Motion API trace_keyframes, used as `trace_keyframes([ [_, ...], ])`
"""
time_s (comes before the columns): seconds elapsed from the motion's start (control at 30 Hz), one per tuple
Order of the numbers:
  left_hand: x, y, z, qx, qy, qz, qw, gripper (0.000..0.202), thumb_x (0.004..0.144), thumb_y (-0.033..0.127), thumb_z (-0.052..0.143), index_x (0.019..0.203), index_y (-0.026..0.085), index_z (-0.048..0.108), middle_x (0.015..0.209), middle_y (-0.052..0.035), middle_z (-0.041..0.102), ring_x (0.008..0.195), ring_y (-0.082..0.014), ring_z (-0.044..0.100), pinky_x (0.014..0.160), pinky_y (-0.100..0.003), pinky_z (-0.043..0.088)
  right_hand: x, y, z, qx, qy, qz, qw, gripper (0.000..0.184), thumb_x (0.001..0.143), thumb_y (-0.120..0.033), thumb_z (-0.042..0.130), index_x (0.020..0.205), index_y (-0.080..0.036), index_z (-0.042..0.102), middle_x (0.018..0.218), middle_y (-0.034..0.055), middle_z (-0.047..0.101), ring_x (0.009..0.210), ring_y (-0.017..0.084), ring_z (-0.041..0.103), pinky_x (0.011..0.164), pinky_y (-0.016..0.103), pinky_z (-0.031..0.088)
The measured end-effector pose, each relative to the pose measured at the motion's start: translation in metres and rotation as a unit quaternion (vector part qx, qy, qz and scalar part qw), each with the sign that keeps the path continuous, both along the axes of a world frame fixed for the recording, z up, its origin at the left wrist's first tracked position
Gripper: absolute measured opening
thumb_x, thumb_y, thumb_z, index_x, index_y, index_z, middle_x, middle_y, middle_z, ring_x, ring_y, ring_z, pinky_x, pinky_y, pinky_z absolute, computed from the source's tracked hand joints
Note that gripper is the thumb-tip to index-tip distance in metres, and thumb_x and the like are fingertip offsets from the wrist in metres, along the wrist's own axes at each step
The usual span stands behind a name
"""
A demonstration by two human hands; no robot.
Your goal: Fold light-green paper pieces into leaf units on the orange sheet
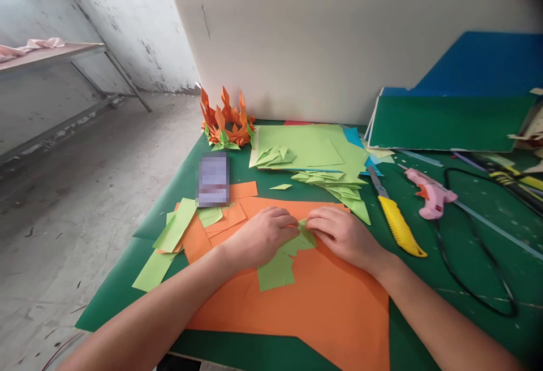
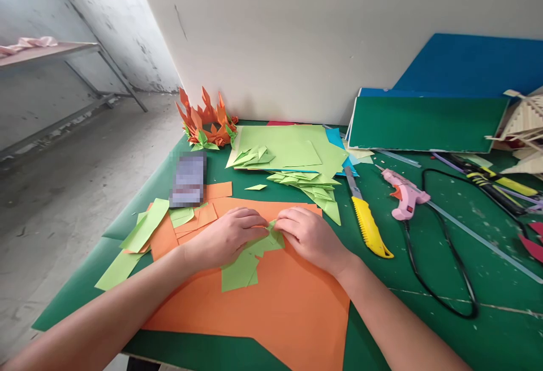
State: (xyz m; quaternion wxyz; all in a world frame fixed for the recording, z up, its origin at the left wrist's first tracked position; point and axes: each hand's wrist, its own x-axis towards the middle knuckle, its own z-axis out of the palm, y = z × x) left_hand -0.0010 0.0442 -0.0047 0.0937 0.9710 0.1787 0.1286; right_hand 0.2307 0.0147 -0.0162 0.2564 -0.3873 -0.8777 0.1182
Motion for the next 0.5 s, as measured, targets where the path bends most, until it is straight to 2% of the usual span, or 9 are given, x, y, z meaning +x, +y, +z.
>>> trace_keyframes([
  [0.1,-0.0008,-0.001,0.0014,0.002,-0.007,0.009,1.0,0.034,0.081,-0.001,0.042,0.102,0.016,0.062,0.107,-0.0075,0.066,0.098,-0.0221,0.058,0.088,-0.037,0.046,0.0039,-0.0003,0.0037,-0.033,0.004,0.046,0.998,0.009,0.093,-0.024,0.057,0.098,-0.022,0.065,0.11,0.0055,0.067,0.101,0.021,0.062,0.089,0.036,0.051],
  [0.2,-0.0019,-0.0015,0.0023,0.005,-0.011,0.016,1.0,0.033,0.082,-0.001,0.042,0.099,0.017,0.063,0.104,-0.0066,0.067,0.095,-0.0209,0.059,0.085,-0.035,0.046,0.0062,-0.0003,0.0043,-0.035,0.005,0.065,0.997,0.014,0.091,-0.033,0.061,0.099,-0.022,0.065,0.117,0.0063,0.066,0.108,0.022,0.061,0.094,0.038,0.05],
  [0.5,-0.004,-0.0018,0.0037,0.023,0.01,0.011,1.0,0.037,0.083,0.001,0.041,0.104,0.02,0.066,0.106,-0.0067,0.065,0.096,-0.021,0.058,0.088,-0.037,0.044,0.0074,0.0027,-0.002,0.032,-0.022,0.088,0.995,0.015,0.095,-0.025,0.053,0.101,-0.022,0.067,0.117,0.0057,0.067,0.105,0.021,0.063,0.092,0.037,0.052],
])
